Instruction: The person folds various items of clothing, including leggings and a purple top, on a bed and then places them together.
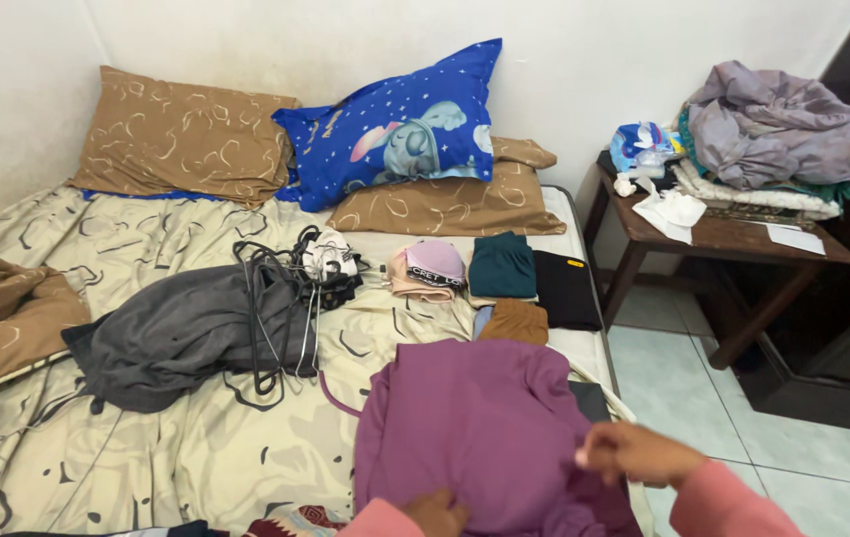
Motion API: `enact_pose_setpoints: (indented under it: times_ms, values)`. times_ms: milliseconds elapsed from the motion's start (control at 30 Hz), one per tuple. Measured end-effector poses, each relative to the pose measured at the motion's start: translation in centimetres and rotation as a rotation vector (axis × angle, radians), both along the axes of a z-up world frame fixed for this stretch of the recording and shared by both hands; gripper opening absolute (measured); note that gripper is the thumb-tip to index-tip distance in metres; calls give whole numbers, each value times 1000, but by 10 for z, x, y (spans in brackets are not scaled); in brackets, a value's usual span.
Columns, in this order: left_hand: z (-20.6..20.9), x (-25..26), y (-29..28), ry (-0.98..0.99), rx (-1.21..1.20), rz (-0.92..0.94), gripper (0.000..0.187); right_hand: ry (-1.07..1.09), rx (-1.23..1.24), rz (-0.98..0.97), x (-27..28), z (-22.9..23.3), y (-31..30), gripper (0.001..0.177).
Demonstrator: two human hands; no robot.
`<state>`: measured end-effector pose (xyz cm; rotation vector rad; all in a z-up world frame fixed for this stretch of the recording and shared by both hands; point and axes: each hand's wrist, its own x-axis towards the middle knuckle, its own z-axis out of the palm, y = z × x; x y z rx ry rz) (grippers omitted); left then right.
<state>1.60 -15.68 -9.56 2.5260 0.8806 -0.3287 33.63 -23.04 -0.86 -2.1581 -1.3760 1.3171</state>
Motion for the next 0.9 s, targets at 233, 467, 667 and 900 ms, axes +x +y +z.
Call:
enact_pose_setpoints:
  times_ms: [233, 467, 667, 900]
  values:
    - [-25, 11, -29, -60, 164, -67, 40, -345, -80, 460, 0, -40, -47, 30]
    - [-32, 10, -34, -6, -175, 89, 46, -473, 190, 594, -23, -60, -56, 33]
    - [11, -6, -20, 140, -147, 201, 52, -512, 263, 449, -19, -38, -53, 45]
    - [103, -29, -15, -56, 128, 75, 64, -403, 554, 353, -10, 31, -53, 40]
